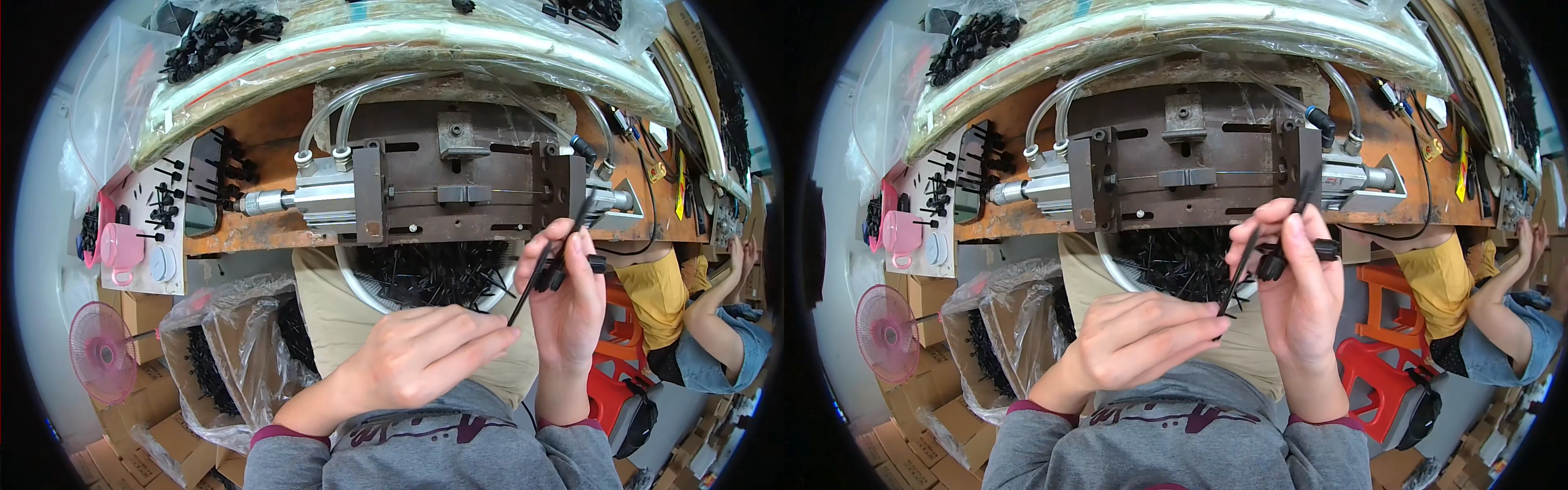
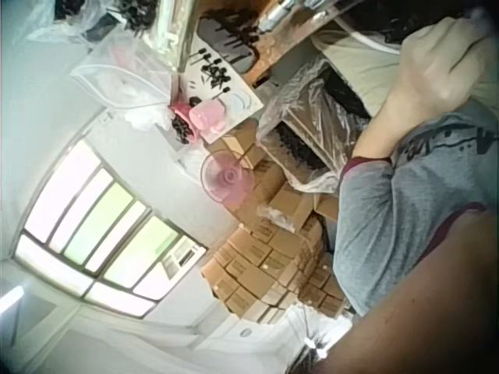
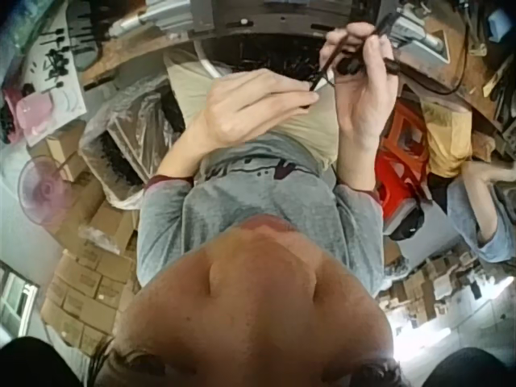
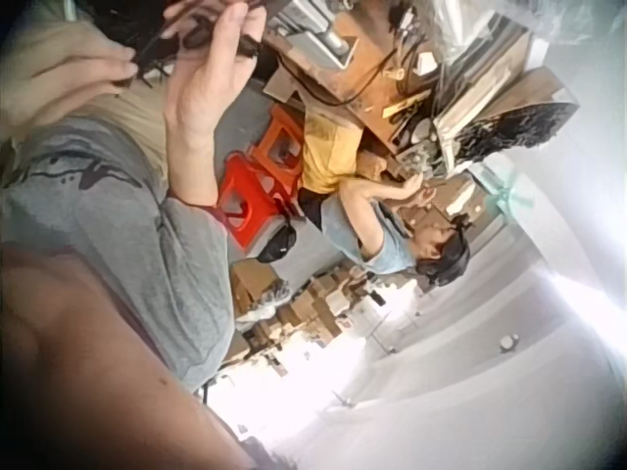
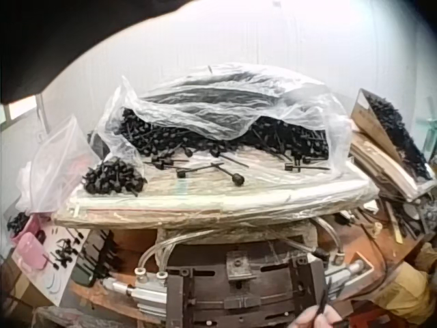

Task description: The recorder is assembling small black electrical connector parts using a manual press-like jig on a workbench.

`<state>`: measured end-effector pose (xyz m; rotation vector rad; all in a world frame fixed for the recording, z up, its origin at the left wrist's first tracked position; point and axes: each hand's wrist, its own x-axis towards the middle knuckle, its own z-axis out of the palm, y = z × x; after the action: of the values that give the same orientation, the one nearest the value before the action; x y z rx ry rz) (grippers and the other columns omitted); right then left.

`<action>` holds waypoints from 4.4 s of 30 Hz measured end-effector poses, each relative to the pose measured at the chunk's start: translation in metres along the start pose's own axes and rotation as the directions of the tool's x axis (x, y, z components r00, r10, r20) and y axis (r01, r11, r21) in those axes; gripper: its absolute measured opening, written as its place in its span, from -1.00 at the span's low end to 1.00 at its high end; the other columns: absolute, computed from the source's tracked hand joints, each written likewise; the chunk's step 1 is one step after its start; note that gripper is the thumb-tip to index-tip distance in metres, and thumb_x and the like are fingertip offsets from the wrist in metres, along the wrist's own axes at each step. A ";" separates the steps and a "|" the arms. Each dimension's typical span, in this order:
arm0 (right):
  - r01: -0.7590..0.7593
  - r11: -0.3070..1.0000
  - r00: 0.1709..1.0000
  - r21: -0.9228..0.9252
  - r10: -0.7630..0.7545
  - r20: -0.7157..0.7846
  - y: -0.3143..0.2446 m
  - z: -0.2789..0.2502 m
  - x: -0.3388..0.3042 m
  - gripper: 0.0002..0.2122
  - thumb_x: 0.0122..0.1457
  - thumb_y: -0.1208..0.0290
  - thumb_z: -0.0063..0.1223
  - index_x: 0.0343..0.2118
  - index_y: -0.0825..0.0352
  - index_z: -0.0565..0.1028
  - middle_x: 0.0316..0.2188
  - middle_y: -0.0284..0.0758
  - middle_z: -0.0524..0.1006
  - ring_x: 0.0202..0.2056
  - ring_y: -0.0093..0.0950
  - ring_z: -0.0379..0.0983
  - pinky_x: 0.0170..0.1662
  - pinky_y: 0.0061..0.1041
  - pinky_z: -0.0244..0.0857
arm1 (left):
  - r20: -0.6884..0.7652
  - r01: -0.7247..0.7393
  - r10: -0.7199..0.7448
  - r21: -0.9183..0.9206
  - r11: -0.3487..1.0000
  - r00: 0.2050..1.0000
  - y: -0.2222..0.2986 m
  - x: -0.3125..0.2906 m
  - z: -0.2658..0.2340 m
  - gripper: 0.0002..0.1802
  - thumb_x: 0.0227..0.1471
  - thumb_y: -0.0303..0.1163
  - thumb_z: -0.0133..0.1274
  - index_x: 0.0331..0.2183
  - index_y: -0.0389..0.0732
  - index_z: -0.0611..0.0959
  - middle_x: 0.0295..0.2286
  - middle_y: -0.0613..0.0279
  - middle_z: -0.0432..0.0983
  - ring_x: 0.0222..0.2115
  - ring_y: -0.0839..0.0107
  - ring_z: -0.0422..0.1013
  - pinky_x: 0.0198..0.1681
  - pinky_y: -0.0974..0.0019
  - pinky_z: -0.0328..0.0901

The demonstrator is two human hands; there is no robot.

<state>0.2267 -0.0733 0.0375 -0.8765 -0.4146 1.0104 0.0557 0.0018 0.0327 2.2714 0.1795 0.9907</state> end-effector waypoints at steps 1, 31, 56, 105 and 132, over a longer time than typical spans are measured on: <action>0.036 0.998 0.998 -0.053 -0.038 -0.041 0.000 -0.002 0.000 -0.77 0.43 0.31 -0.24 -0.14 0.38 0.39 -0.36 -0.22 0.52 -0.39 -0.48 0.47 -0.35 -0.49 0.37 | -0.020 0.002 -0.002 -0.001 1.000 1.000 0.003 0.000 -0.002 -0.60 -0.28 -0.52 0.39 -0.25 -0.25 0.73 -0.32 0.20 0.63 -0.42 0.37 0.58 -0.44 0.40 0.47; 0.148 0.944 0.983 -0.296 -0.174 -0.063 -0.006 -0.003 -0.012 -0.77 0.36 0.36 -0.18 -0.27 0.42 0.45 -0.12 -0.15 0.48 -0.13 -0.46 0.41 -0.11 -0.47 0.32 | 0.050 0.141 -0.204 0.560 0.816 0.978 -0.031 0.024 0.007 -0.74 -0.14 -0.43 0.29 -0.31 -0.26 0.67 0.02 0.07 0.53 -0.43 0.28 0.55 -0.28 0.33 0.45; -0.127 0.982 0.984 -0.143 0.142 0.103 -0.005 -0.002 -0.015 -0.79 0.36 0.38 -0.11 -0.15 0.44 0.46 -0.36 -0.32 0.48 -0.41 -0.65 0.40 -0.45 -0.68 0.30 | -0.037 -0.010 0.013 0.075 0.997 0.999 -0.010 0.010 0.003 -0.65 -0.23 -0.49 0.34 -0.25 -0.20 0.74 -0.30 0.25 0.62 -0.51 0.42 0.52 -0.52 0.41 0.38; 0.007 0.939 1.000 -0.343 -0.009 -0.005 -0.007 -0.012 -0.018 -0.90 0.14 0.57 0.24 -0.39 0.45 0.51 -0.59 -0.31 0.52 -0.74 -0.76 0.23 -0.70 -0.77 0.00 | 0.000 0.208 -0.237 0.480 0.852 0.972 -0.031 0.022 0.004 -0.70 -0.16 -0.40 0.32 -0.28 -0.23 0.70 -0.04 0.16 0.59 -0.51 0.35 0.54 -0.41 0.38 0.40; 0.114 0.970 0.991 -0.217 -0.096 0.092 0.004 -0.016 -0.012 -0.69 0.37 0.30 -0.08 -0.17 0.53 0.50 -0.21 -0.08 0.52 -0.43 -0.43 0.51 -0.35 -0.52 0.38 | -0.067 0.150 -0.134 0.392 0.908 0.989 -0.024 0.011 0.002 -0.65 -0.26 -0.51 0.32 -0.29 -0.27 0.69 -0.09 0.07 0.57 -0.22 0.19 0.53 -0.20 0.23 0.43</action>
<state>0.2293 -0.0898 0.0261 -1.0042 -0.6457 0.9151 0.0681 0.0236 0.0238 2.5565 0.6042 0.9908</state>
